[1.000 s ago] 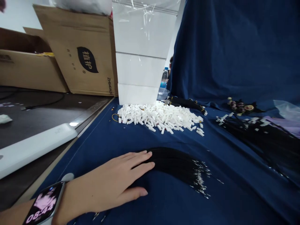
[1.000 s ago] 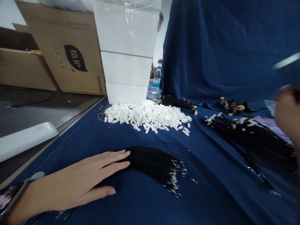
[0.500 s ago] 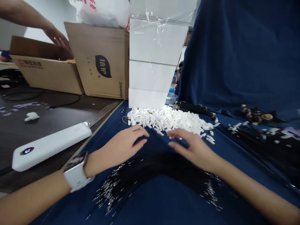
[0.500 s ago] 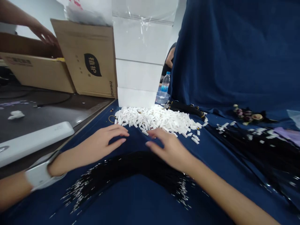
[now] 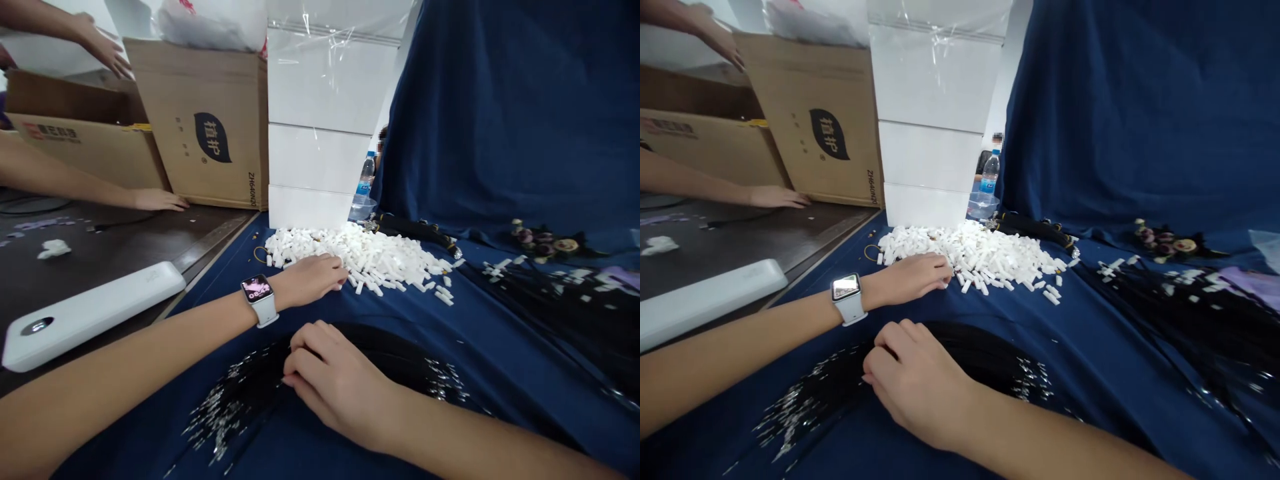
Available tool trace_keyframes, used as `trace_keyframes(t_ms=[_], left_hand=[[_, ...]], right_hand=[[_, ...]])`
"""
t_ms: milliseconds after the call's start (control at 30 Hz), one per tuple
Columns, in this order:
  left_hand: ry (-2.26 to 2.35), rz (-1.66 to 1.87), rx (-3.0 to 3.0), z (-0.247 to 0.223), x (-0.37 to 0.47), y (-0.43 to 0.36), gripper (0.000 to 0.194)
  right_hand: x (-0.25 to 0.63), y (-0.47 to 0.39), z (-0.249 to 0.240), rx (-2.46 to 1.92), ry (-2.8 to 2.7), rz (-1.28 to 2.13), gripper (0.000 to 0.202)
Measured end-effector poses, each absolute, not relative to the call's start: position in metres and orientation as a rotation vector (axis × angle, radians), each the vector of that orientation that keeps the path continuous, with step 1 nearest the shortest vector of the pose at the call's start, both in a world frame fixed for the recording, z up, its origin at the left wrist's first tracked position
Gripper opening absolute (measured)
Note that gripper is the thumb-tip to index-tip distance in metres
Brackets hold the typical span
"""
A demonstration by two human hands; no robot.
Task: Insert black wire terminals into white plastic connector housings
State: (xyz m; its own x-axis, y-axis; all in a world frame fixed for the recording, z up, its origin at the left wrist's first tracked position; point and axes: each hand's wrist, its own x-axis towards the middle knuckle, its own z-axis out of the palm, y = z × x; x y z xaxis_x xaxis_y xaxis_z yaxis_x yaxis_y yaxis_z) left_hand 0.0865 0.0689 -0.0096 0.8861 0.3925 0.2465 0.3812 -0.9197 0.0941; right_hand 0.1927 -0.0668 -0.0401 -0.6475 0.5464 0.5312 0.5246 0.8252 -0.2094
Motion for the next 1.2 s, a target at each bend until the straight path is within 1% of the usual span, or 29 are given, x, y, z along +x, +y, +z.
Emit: trace_keyframes(t_ms=[133, 233, 333, 400, 500, 567, 767, 867, 933, 1000, 1067, 1133, 1200], left_hand=[[0.673, 0.466, 2.94, -0.001, 0.073, 0.052, 0.016], [0.775, 0.493, 2.833, 0.007, 0.054, 0.034, 0.013], [0.894, 0.532, 2.687, 0.011, 0.031, 0.016, 0.018], [0.971, 0.56, 2.568, 0.009, 0.018, 0.006, 0.017], [1.052, 0.581, 2.356, 0.0, 0.006, -0.005, 0.008], [1.071, 0.594, 2.215, -0.009, 0.003, -0.009, 0.005], [1.069, 0.725, 1.956, -0.017, 0.007, -0.016, 0.011], [1.051, 0.764, 1.926, -0.016, 0.008, -0.018, 0.009], [1.036, 0.769, 1.929, -0.018, 0.006, -0.019, 0.009], [1.027, 0.774, 1.937, -0.02, 0.004, -0.018, 0.009], [1.025, 0.785, 1.944, -0.022, 0.001, -0.018, 0.011], [1.014, 0.79, 1.95, -0.023, -0.001, -0.018, 0.012], [0.988, 0.785, 1.959, -0.023, -0.002, -0.019, 0.014]], right_hand=[[0.192, -0.068, -0.04, -0.666, -2.364, -0.121, 0.02], [0.194, -0.068, -0.04, -0.575, -2.415, -0.141, 0.021], [0.195, -0.068, -0.042, -0.512, -2.42, -0.156, 0.021], [0.195, -0.069, -0.043, -0.494, -2.395, -0.162, 0.019], [0.194, -0.07, -0.043, -0.484, -2.362, -0.148, 0.015], [0.193, -0.071, -0.042, -0.479, -2.332, -0.129, 0.014], [0.192, -0.075, -0.039, -0.531, -2.291, -0.01, 0.014], [0.192, -0.075, -0.04, -0.52, -2.297, 0.056, 0.013], [0.19, -0.077, -0.035, -0.506, -2.287, 0.028, 0.016], [0.188, -0.08, -0.024, -0.57, -2.276, 0.023, 0.021], [0.19, -0.082, -0.009, -0.66, -2.212, 0.069, 0.02], [0.201, -0.08, 0.006, -0.804, -2.061, 0.058, 0.014], [0.222, -0.07, 0.019, -0.964, -1.885, -0.091, 0.006]])
